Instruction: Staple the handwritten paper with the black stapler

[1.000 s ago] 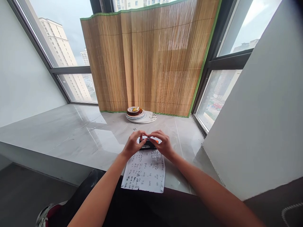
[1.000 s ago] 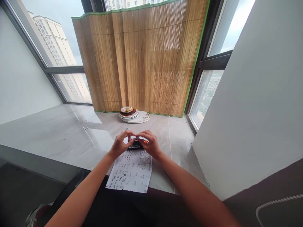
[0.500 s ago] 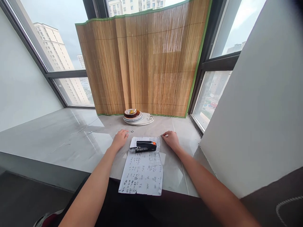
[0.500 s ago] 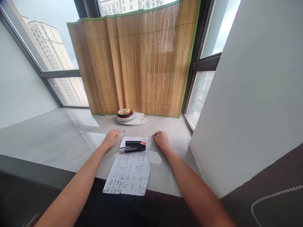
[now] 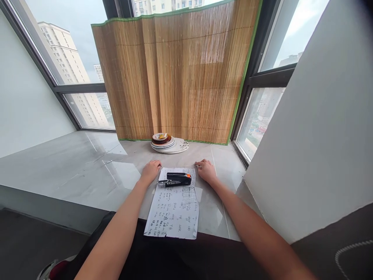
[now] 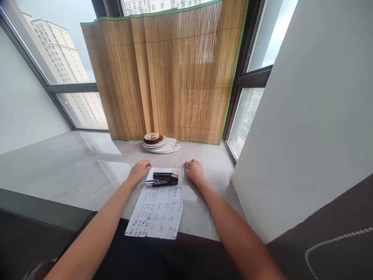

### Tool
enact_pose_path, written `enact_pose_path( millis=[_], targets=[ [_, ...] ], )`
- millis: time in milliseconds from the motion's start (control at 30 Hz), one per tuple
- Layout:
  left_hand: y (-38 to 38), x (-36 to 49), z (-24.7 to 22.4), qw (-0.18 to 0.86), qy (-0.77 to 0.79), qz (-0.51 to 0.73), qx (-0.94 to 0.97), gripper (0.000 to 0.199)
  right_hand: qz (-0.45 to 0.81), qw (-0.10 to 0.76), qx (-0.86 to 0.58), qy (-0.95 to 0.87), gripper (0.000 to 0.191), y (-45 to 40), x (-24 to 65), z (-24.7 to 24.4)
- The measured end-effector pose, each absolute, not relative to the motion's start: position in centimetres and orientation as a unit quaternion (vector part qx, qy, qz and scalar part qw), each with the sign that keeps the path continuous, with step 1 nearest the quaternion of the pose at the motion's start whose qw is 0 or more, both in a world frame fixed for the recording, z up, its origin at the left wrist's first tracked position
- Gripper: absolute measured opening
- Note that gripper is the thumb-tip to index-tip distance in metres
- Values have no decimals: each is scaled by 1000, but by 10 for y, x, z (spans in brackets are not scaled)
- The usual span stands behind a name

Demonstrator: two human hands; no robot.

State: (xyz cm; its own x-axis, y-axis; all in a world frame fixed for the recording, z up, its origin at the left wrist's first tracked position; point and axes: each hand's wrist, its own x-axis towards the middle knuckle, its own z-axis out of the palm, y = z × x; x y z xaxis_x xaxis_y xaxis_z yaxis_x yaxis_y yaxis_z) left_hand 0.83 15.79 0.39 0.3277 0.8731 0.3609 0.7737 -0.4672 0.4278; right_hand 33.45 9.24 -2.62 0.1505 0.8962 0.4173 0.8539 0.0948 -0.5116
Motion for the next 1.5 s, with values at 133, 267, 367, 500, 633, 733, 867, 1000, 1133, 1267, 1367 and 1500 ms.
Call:
enact_pose_path(
  millis=[133,267,367,500,633,733,867,1000,1133,1267,1367,1500],
  targets=[
    [156,9,10,96,520,304,792,15,47,382,-659,-646,38,92,336,-24],
    [150,6,17,229,506,436,708,24,80,474,-621,-620,28,86,327,-10],
    [139,0,22,355,471,534,606,41,104,517,-550,-647,25,71,308,5],
    [125,-8,28,381,469,532,593,53,135,473,-441,-751,35,50,278,13],
    [114,-5,37,343,448,467,681,49,137,412,-412,-801,49,44,261,7],
    [106,1,44,297,441,417,737,36,132,399,-400,-815,41,47,261,3],
    [96,4,48,257,438,336,793,18,122,422,-404,-802,35,49,267,2],
    [92,8,49,256,407,313,819,17,115,434,-419,-790,33,50,269,3],
    [92,14,44,255,383,305,834,18,114,438,-427,-783,36,50,268,5],
    [94,17,39,257,363,285,849,19,110,431,-434,-784,38,49,266,5],
    [95,17,39,263,365,281,848,21,105,428,-432,-787,39,50,266,5],
    [92,18,43,286,380,263,840,23,96,426,-435,-788,39,51,265,4]
  ],
)
